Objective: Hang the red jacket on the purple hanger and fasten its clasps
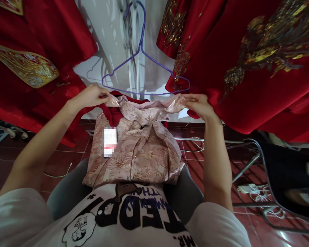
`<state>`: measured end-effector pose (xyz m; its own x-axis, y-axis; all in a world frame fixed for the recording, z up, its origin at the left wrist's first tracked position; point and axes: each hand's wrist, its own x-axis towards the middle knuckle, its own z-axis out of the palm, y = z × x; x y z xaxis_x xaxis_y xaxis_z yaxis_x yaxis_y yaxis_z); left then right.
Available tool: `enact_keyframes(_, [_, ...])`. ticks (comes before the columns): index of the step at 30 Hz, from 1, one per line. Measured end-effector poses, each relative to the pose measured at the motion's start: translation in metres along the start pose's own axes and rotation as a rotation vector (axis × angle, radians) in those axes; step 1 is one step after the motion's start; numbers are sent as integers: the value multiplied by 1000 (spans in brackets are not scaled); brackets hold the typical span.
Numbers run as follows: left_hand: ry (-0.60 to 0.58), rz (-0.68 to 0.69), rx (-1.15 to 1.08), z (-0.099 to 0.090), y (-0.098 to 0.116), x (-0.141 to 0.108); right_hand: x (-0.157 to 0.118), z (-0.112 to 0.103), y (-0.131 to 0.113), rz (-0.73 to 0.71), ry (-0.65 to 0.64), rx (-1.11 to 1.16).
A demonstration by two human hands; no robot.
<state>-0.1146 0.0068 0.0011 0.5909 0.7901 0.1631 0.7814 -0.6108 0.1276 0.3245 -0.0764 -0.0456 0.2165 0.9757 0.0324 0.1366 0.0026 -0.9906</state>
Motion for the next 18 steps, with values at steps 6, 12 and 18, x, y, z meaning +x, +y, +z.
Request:
enact_keyframes(6, [-36,257,-111,25,61,34,-11,14,-10,-413,221,-359])
enact_keyframes(12, [28,271,-154,52,58,31,10,0,14,-518,549,-666])
enact_keyframes(18, [122,366,-185,55,50,20,31,-17,42,-416,684,-729])
